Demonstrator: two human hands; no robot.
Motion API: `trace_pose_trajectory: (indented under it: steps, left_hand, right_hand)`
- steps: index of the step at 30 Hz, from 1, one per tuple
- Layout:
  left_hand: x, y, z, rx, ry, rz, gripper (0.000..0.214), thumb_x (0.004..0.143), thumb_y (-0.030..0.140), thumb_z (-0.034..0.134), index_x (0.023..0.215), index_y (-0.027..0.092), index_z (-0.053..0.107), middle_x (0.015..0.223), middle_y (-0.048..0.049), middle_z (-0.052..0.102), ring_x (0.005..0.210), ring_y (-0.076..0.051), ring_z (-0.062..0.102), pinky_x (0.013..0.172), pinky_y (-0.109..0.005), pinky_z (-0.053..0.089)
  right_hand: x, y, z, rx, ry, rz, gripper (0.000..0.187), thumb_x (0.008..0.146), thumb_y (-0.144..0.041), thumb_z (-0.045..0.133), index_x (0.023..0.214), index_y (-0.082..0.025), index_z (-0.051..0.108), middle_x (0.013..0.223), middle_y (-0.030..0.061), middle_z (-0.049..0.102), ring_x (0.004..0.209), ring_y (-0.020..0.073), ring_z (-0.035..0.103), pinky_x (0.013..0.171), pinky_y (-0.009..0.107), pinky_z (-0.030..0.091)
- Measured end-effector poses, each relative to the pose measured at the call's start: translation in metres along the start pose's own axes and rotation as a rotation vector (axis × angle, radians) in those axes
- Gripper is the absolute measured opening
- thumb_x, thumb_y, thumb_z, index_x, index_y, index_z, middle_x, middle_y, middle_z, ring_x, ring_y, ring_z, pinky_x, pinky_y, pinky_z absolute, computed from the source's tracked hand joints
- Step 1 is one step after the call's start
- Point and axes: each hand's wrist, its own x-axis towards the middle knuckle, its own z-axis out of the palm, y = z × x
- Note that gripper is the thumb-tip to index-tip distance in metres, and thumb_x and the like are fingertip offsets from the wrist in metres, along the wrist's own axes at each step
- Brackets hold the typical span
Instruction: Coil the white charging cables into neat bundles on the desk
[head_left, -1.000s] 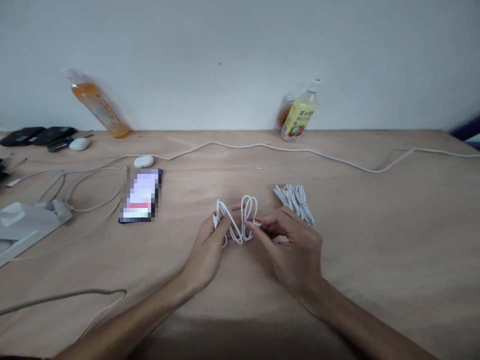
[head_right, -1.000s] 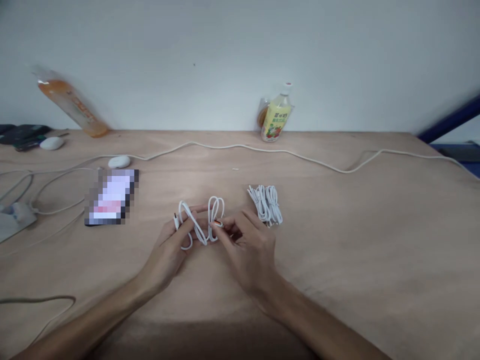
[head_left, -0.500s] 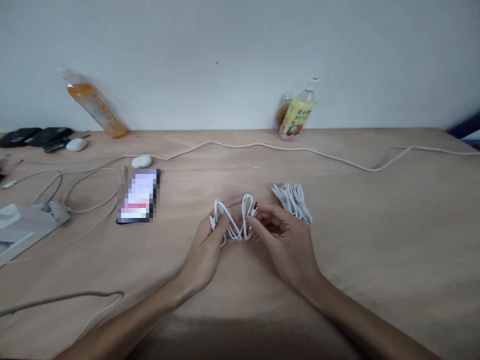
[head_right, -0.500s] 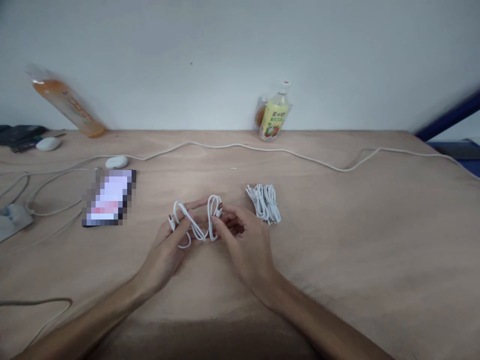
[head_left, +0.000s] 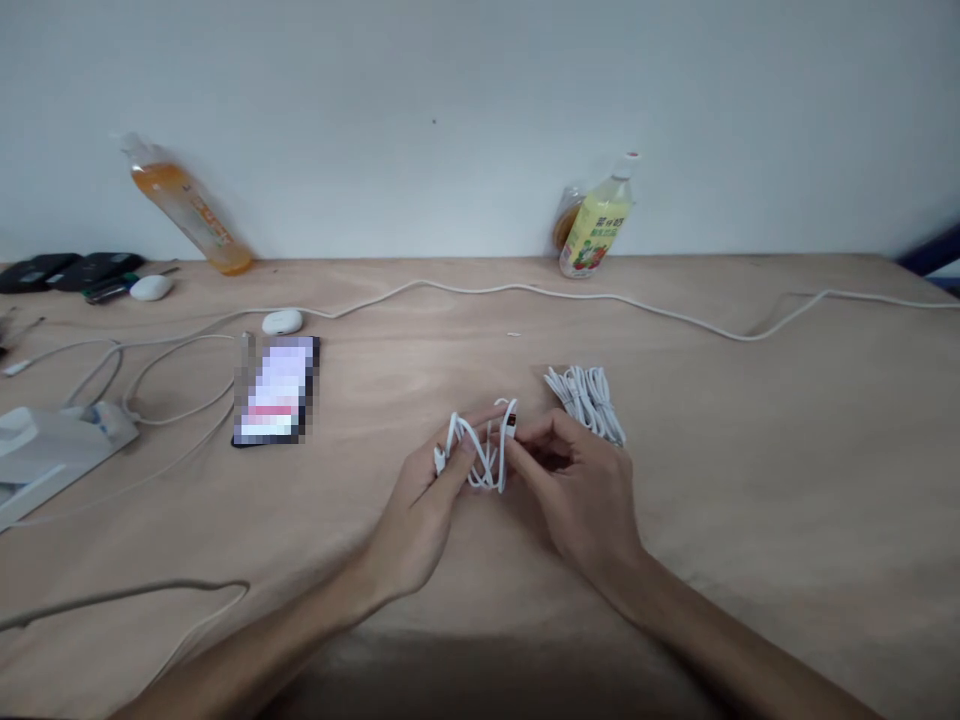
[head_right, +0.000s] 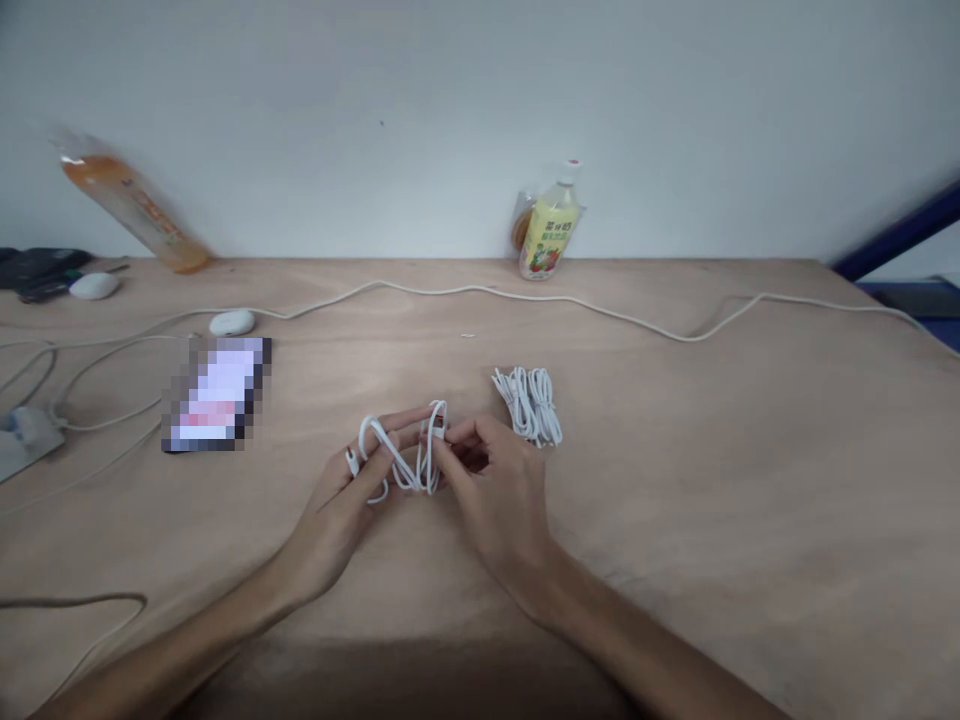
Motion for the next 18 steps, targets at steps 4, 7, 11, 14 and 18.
trace_pose_trajectory:
  steps: [4, 7, 11, 14, 18]
  left_hand:
    - [0.0015, 0.0008, 0.0001, 0.006, 0.007, -0.006, 0.043, 0.101, 0.051, 0.072, 0.131, 0.021, 0.082, 0.133, -0.0144, 0.08, 0.134, -0.036, 0.066, 0.113, -0.045, 0.051]
    - [0.0035, -0.0007, 0.0001, 0.006, 0.021, -0.016, 0.044, 0.099, 0.053, 0.073, 0.127, 0.021, 0.083, 0.128, -0.0135, 0.082, 0.133, -0.036, 0.066, 0.112, -0.043, 0.051]
    - [0.0048, -0.0028, 0.0, 0.048, 0.034, -0.044, 0.043, 0.096, 0.056, 0.075, 0.12, 0.022, 0.086, 0.123, -0.0109, 0.082, 0.131, -0.035, 0.066, 0.11, -0.042, 0.051]
    - [0.0047, -0.0026, -0.0002, 0.056, 0.032, -0.061, 0.044, 0.095, 0.058, 0.075, 0.119, 0.023, 0.087, 0.124, -0.0095, 0.082, 0.13, -0.034, 0.067, 0.114, -0.042, 0.048]
    - [0.0044, 0.0006, 0.0006, 0.082, 0.02, -0.024, 0.047, 0.097, 0.057, 0.073, 0.13, 0.025, 0.083, 0.124, -0.0081, 0.082, 0.129, -0.032, 0.067, 0.119, -0.042, 0.044]
  right_hand:
    - [-0.0001, -0.0012, 0.0007, 0.018, -0.05, -0.024, 0.014, 0.091, -0.03, 0.076, 0.078, -0.025, 0.074, 0.07, 0.0003, 0.079, 0.06, 0.019, 0.073, 0.059, 0.031, 0.058]
    - [-0.0005, -0.0019, 0.0016, 0.014, -0.095, -0.057, 0.011, 0.095, -0.031, 0.073, 0.087, -0.026, 0.079, 0.08, 0.0021, 0.082, 0.067, 0.0205, 0.074, 0.066, 0.034, 0.059]
    - [-0.0021, -0.0047, 0.0009, -0.03, -0.144, -0.11, 0.017, 0.099, -0.032, 0.067, 0.097, -0.025, 0.082, 0.089, 0.004, 0.083, 0.076, 0.0228, 0.074, 0.071, 0.037, 0.058]
    - [-0.0028, -0.0069, -0.0003, -0.044, -0.167, -0.139, 0.021, 0.102, -0.032, 0.063, 0.099, -0.025, 0.083, 0.089, 0.0043, 0.081, 0.078, 0.0228, 0.073, 0.072, 0.037, 0.058]
    - [-0.0022, -0.0056, 0.0005, -0.027, -0.155, -0.157, 0.021, 0.102, -0.031, 0.065, 0.097, -0.027, 0.085, 0.086, 0.0032, 0.079, 0.073, 0.0206, 0.071, 0.07, 0.036, 0.056]
